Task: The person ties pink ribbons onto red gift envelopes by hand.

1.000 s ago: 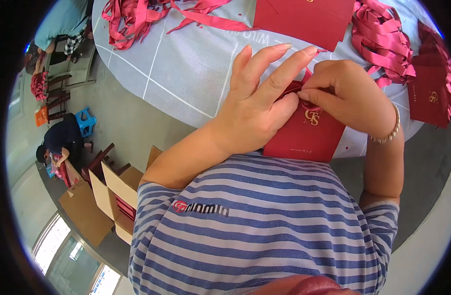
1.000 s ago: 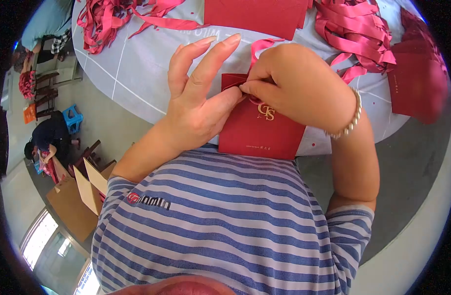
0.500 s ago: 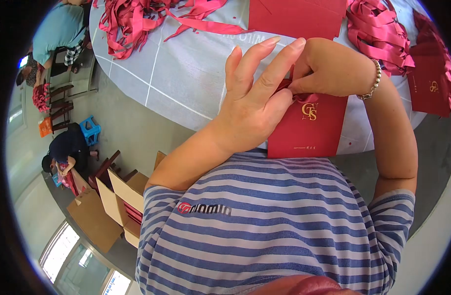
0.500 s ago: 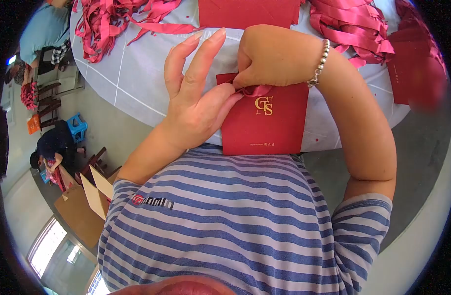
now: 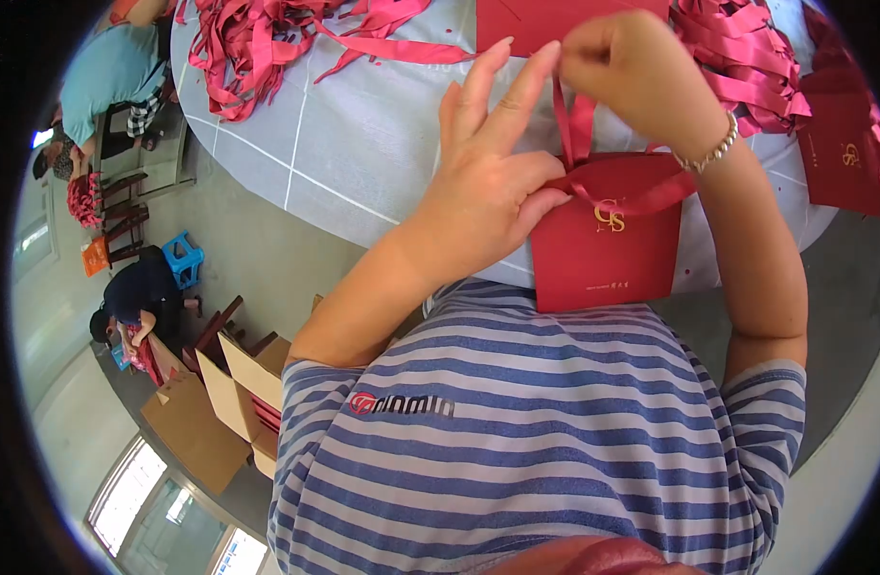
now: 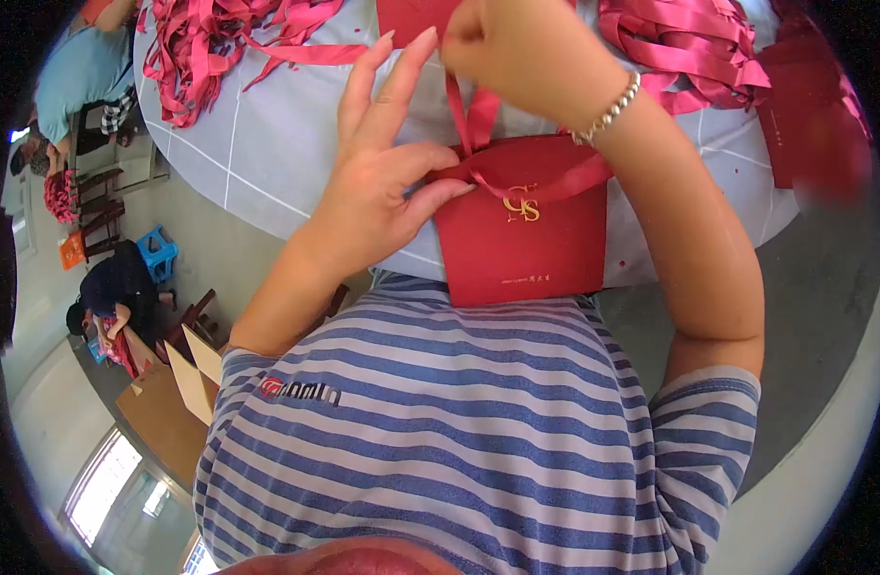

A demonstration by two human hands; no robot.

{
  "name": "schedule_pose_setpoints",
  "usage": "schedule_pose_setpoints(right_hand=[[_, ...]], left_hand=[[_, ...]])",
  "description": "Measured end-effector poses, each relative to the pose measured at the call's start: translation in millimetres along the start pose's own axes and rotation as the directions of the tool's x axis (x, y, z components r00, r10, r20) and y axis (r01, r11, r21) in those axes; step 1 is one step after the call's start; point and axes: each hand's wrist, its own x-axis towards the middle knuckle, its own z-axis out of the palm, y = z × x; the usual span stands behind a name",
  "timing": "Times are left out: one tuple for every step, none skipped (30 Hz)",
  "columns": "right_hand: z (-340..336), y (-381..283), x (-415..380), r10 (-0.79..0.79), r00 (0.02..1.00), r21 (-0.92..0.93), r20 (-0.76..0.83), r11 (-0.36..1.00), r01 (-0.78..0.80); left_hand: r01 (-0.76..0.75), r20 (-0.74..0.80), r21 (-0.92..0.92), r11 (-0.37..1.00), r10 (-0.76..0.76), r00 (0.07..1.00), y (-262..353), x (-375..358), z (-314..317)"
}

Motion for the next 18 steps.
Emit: schedule_pose_setpoints(right_hand=[[0.6, 4.7, 4.6, -0.038, 0.995, 0.026, -0.092, 0.999, 0.04], [-3.4, 5.7, 4.5, 0.028, 0.997, -0.008, -0.066, 1.0, -0.028], [-10.0, 4.3, 6.2, 0.091, 0.995, -0.044, -0.041, 0.995, -0.093], [-14.7, 0.5, 2.8, 0.089, 0.995, -0.044, -0.041, 0.995, -0.091], [-18.6, -6.7, -7.3, 0.05, 0.992, -0.054, -0.118, 0.997, -0.056], [-22.6, -13.1, -19.8, 0.01, 0.981, -0.066, -0.193, 0.998, -0.024], [-26.2, -14.8, -30.0, -0.029, 0.963, -0.082, -0.266, 0.997, 0.007], [-25.7, -2.8, -43.4, -0.02, 0.963, -0.049, -0.269, 0.999, 0.007], [-25.9, 0.5, -55.3, -0.014, 0.963, -0.05, -0.269, 0.999, 0.0], [-27.1, 0.9, -67.6, 0.08, 0.934, 0.052, -0.349, 0.996, -0.066], [-29.1, 3.0, -79.8, 0.177, 0.89, 0.156, -0.419, 0.98, -0.121], [-32.3, 8.8, -93.8, 0.181, 0.888, 0.149, -0.424, 0.98, -0.129], [-35.8, 17.0, -109.4, 0.29, 0.848, 0.215, -0.443, 0.953, -0.213], [-38.7, 26.2, -123.3, 0.393, 0.798, 0.281, -0.456, 0.915, -0.29], [-39.3, 36.9, -135.2, 0.437, 0.772, 0.333, -0.461, 0.892, -0.306], [-38.4, 46.5, -146.6, 0.48, 0.745, 0.386, -0.464, 0.866, -0.318], [-37.3, 52.0, -156.4, 0.499, 0.727, 0.337, -0.471, 0.864, -0.375], [-33.2, 54.0, -162.4, 0.496, 0.727, 0.309, -0.474, 0.867, -0.391]], left_hand=[[0.023, 0.01, 0.023, 0.999, -0.024, 1.0, -2.4, 0.1, -0.7], [0.046, 0.018, 0.048, 0.998, -0.047, 0.999, -4.7, -0.1, -2.5], [0.044, 0.017, 0.049, 0.998, -0.045, 0.999, -7.3, -0.9, -6.1], [0.078, 0.069, 0.068, 0.995, -0.083, 0.994, -10.2, -2.6, -10.6], [0.113, 0.122, 0.087, 0.99, -0.123, 0.985, -12.0, -4.2, -13.0], [0.115, 0.123, 0.086, 0.99, -0.125, 0.985, -11.2, -3.9, -13.8], [0.161, 0.081, 0.079, 0.984, -0.167, 0.983, -8.5, -2.5, -15.5], [0.205, 0.042, 0.069, 0.976, -0.209, 0.977, -5.4, -0.5, -17.2], [0.205, 0.046, 0.063, 0.977, -0.208, 0.977, -2.2, 2.6, -20.4], [0.16, 0.021, 0.049, 0.986, -0.161, 0.987, 0.8, 7.2, -24.3], [0.112, -0.007, 0.034, 0.993, -0.112, 0.994, 2.5, 11.9, -25.5], [0.106, -0.006, 0.024, 0.994, -0.106, 0.994, 3.3, 16.4, -23.9], [0.098, 0.043, -0.021, 0.995, -0.097, 0.994, 4.0, 20.8, -21.3], [0.091, 0.092, -0.065, 0.994, -0.085, 0.992, 4.9, 24.4, -17.9], [0.084, 0.091, -0.073, 0.994, -0.077, 0.993, 5.0, 28.8, -12.1], [0.038, 0.095, -0.002, 0.999, -0.038, 0.995, 5.4, 34.0, -4.3], [-0.009, 0.102, 0.07, 0.998, 0.002, 0.995, 6.9, 38.8, 2.0], [-0.02, 0.103, 0.066, 0.998, 0.013, 0.995, 9.7, 43.4, 5.7]])
